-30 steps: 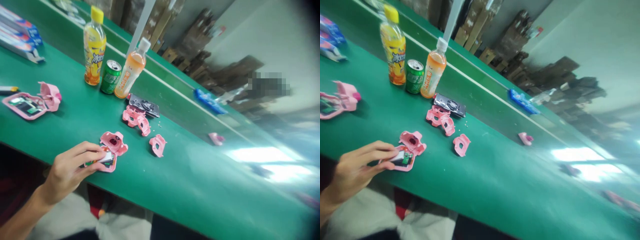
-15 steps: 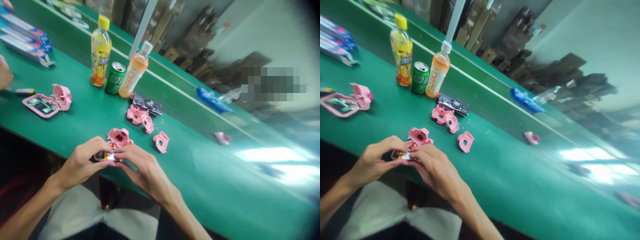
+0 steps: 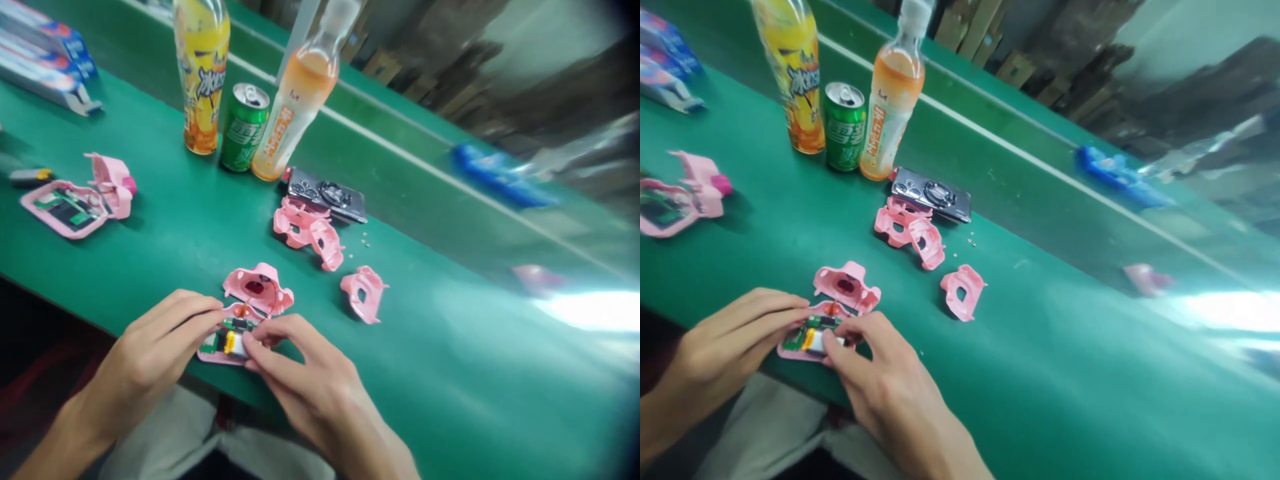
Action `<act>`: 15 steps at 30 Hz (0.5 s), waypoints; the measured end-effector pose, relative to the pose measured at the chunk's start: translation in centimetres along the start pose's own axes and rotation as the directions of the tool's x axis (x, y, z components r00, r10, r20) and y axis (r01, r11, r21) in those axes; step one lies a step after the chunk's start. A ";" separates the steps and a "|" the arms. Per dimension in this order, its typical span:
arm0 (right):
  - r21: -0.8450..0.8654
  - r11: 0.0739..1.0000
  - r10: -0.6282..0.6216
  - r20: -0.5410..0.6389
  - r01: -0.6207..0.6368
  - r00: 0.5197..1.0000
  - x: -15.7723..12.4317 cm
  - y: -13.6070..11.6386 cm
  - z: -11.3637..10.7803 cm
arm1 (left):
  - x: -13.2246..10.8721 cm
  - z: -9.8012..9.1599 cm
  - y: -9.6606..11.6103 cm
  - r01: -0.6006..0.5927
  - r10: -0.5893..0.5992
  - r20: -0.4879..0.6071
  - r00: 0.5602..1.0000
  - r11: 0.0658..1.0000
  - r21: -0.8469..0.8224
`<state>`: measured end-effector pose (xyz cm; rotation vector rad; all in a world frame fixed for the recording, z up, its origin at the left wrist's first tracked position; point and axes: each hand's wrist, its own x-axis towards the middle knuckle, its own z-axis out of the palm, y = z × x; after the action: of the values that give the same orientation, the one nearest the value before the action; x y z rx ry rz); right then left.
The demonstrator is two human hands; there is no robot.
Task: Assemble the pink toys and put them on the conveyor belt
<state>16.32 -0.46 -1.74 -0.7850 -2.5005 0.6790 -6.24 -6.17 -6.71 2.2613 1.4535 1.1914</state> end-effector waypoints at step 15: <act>-0.130 0.991 -0.006 0.168 0.028 0.986 0.6 -0.6 0.4 | 0.0 0.2 -0.1 -0.069 0.064 0.049 0.997 0.992 0.101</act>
<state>15.40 -0.70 -1.56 -0.7814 -2.7246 0.6002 -6.16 -6.12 -6.85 2.4062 1.4652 1.0993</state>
